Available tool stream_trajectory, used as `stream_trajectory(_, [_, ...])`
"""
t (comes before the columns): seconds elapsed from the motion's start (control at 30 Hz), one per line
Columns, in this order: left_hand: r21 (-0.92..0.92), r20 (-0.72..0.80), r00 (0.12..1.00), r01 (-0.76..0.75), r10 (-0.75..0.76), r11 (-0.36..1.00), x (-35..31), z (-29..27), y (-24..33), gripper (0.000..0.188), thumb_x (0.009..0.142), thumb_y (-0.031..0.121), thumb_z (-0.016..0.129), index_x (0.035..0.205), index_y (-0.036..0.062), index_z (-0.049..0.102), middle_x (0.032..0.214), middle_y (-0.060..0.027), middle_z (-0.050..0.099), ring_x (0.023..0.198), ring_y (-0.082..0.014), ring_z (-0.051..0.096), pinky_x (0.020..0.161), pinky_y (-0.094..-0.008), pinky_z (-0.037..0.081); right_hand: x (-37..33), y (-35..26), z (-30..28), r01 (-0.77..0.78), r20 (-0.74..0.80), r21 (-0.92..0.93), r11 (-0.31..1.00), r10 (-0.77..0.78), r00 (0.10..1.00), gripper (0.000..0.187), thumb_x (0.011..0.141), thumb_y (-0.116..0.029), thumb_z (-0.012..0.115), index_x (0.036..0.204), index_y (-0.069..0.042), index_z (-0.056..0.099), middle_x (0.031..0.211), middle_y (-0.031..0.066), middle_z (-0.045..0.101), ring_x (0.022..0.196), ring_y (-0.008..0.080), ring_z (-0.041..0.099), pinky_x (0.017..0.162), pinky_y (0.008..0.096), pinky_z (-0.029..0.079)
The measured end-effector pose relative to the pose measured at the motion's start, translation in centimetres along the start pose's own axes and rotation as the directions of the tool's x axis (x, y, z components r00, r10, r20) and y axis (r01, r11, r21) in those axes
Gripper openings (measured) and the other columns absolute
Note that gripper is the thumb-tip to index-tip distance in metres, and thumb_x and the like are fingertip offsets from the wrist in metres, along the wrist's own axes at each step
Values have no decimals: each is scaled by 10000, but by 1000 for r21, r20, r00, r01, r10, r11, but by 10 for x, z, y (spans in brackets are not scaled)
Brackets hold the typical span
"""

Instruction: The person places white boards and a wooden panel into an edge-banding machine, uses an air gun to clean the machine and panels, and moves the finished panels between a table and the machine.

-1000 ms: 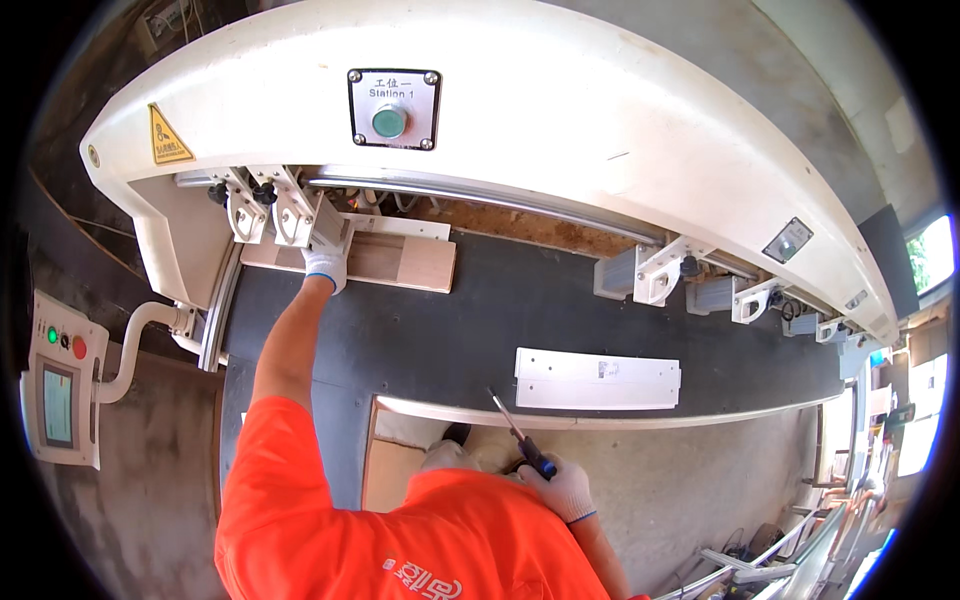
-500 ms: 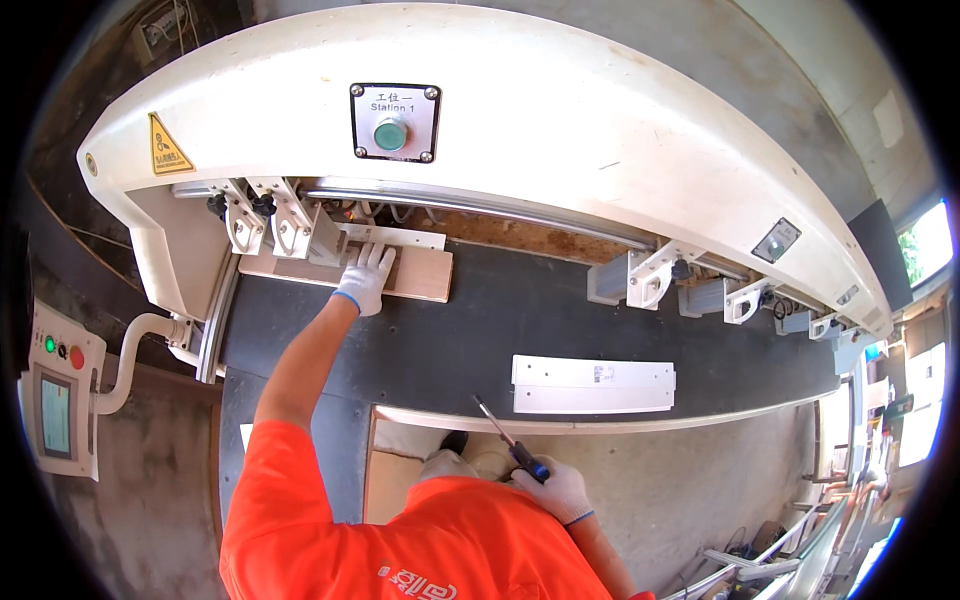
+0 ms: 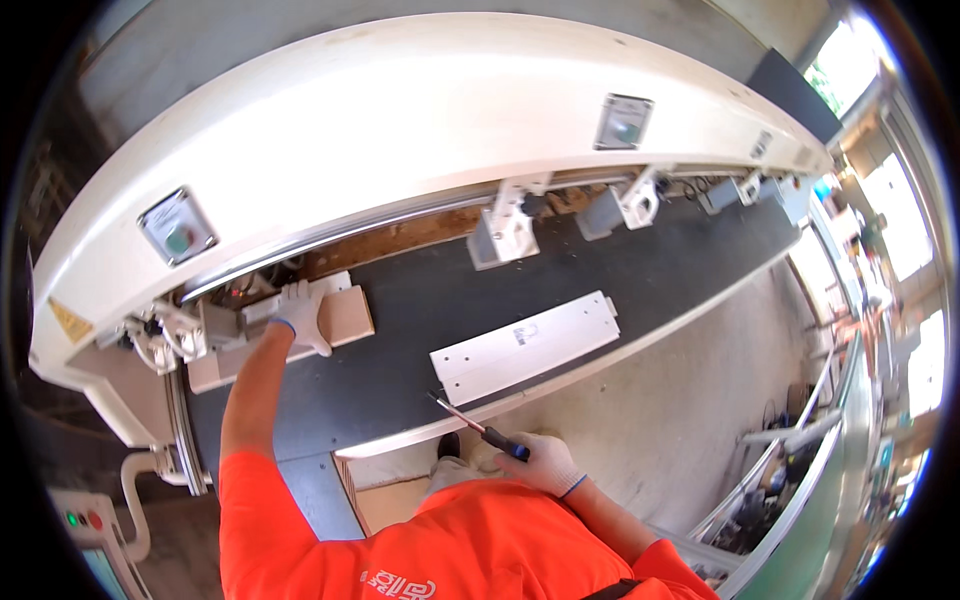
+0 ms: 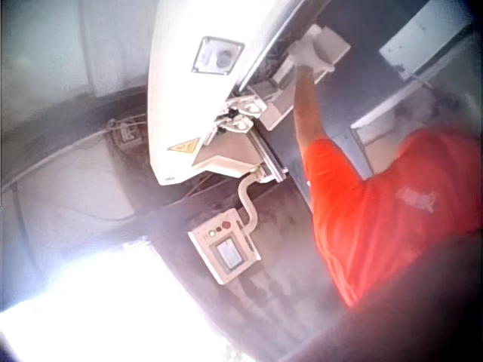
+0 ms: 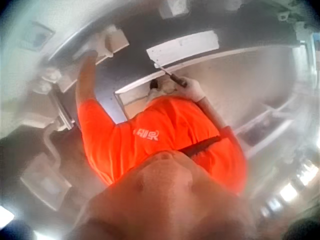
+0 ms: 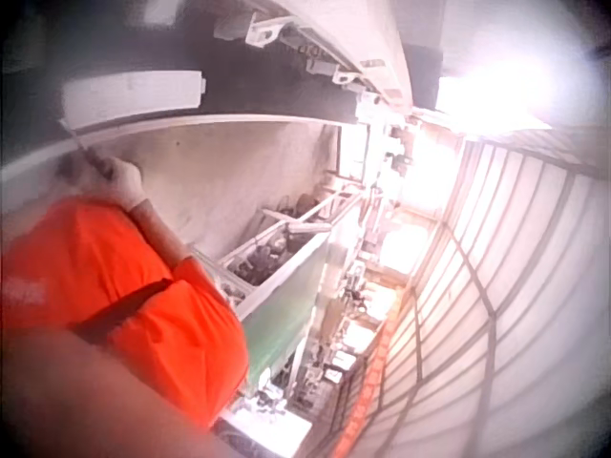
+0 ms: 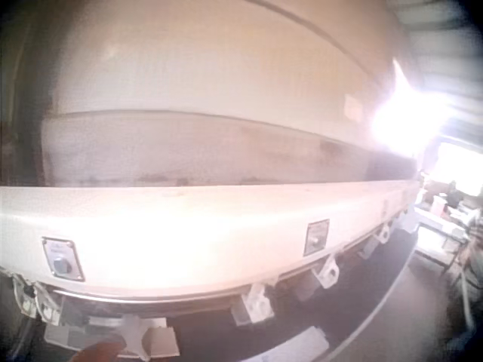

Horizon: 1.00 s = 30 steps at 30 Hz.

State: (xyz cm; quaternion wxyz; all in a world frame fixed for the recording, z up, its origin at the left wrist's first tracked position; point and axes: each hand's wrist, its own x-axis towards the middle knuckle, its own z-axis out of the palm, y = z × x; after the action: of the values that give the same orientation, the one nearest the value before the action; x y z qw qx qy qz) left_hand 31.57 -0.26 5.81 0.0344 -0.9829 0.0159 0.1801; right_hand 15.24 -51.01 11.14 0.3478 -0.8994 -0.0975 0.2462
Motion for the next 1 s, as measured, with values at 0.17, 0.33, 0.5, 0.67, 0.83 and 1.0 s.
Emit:
stream_trajectory(0.17, [-151,-57,990,-136,129,979,44,-41,129,1283,467,548,919,1532,27,428,1369,-288,501,1309,-471,473,1156,-528,351,-6,29,-24,-69,-72,89,994,75,995,386,877,-436,803,1061,-98,767,844,132,740,788,328,725,723,413,571])
stream_trajectory(0.33, [-42,-43,971,-237,235,971,112,-61,277,1260,521,577,882,1558,38,410,1423,-303,498,1352,-482,468,1170,-518,359,-2,80,-49,51,-180,147,988,-24,983,361,868,-412,820,1055,-108,768,820,118,722,766,315,713,698,411,558])
stream_trajectory(0.5, [-203,-117,934,-355,337,913,165,-56,384,1300,582,582,881,1630,48,327,1650,-394,215,1517,-604,230,1274,-542,246,-4,146,-85,87,-249,193,977,-37,968,314,876,-368,823,1046,-111,763,810,111,696,756,297,701,690,393,550])
stream_trajectory(0.67, [-183,-171,939,-329,300,926,237,-72,462,1278,596,572,878,1635,66,333,1655,-400,195,1537,-599,175,1281,-583,201,-19,180,-151,-34,-192,409,912,122,974,307,891,-302,823,1109,-94,763,826,117,695,746,234,680,716,341,547])
stream_trajectory(0.83, [-299,-278,907,-393,315,869,281,-81,492,1158,677,567,844,1632,125,360,1675,-315,242,1538,-558,200,1267,-603,215,-26,235,-177,-88,-207,556,826,240,948,339,909,-261,820,1156,-41,745,846,69,695,777,117,628,731,314,537])
stream_trajectory(1.0, [-121,-540,838,-162,72,979,244,-29,483,818,845,535,761,1513,132,513,1560,-263,416,1476,-481,346,1206,-682,231,-26,245,-209,-125,-186,603,788,291,938,299,925,-211,801,1126,-3,725,854,-1,677,800,78,588,729,282,513])
